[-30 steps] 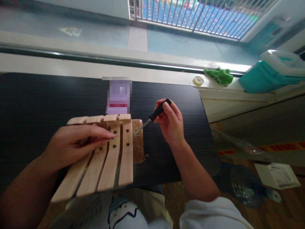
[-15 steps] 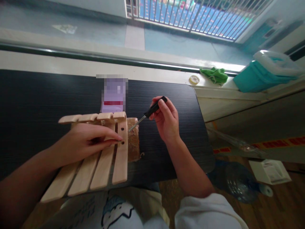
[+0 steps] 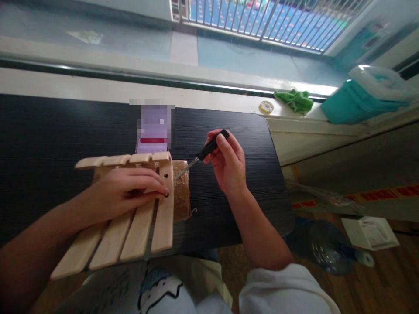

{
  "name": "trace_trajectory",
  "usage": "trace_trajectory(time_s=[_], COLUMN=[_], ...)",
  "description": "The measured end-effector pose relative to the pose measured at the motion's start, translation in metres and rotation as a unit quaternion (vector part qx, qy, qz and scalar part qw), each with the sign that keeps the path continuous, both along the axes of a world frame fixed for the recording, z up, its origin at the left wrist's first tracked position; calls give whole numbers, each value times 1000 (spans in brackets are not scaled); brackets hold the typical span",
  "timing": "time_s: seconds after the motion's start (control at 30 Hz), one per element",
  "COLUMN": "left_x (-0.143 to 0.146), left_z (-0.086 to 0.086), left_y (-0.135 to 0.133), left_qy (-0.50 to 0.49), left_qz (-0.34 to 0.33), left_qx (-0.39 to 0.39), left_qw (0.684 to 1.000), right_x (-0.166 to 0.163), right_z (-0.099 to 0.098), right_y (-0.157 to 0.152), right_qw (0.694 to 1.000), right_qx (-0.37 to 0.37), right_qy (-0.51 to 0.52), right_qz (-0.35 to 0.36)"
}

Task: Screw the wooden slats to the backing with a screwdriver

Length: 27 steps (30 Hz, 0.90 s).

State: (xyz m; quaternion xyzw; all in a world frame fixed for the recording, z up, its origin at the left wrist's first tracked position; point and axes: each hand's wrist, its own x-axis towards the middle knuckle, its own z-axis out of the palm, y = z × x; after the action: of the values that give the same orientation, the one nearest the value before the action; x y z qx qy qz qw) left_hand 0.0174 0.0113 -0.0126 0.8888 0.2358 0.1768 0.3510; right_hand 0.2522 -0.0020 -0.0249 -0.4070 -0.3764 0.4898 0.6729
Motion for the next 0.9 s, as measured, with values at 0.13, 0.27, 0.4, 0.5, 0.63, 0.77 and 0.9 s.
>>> trace_trajectory(time_s=[0.13, 0.27, 0.4, 0.5, 0.63, 0.77, 0.9], left_x=[2, 4, 4, 5, 5, 6, 6], left_z=[1, 4, 4, 2, 0, 1, 0], left_y=[1, 1, 0, 1, 2, 1, 0], left_qy=[15, 36, 41, 37, 32, 33, 27], left_qz=[0, 14, 12, 7, 0, 0, 2], left_qx=[-9, -9, 3, 12, 18, 19, 20], left_qw=[1000, 999, 999, 999, 999, 999, 999], right_x=[0, 0, -2, -6, -11, -16, -16], right_z=[-1, -1, 0, 3, 11, 17, 18], right_y=[-1, 0, -2, -9, -25, -34, -34], right_qw=[1000, 999, 999, 995, 975, 952, 934], right_qx=[4, 5, 11, 66, 130, 164, 200], right_qy=[-15, -32, -41, -69, -178, -259, -294], right_qz=[-1, -1, -6, -6, -18, 6, 26])
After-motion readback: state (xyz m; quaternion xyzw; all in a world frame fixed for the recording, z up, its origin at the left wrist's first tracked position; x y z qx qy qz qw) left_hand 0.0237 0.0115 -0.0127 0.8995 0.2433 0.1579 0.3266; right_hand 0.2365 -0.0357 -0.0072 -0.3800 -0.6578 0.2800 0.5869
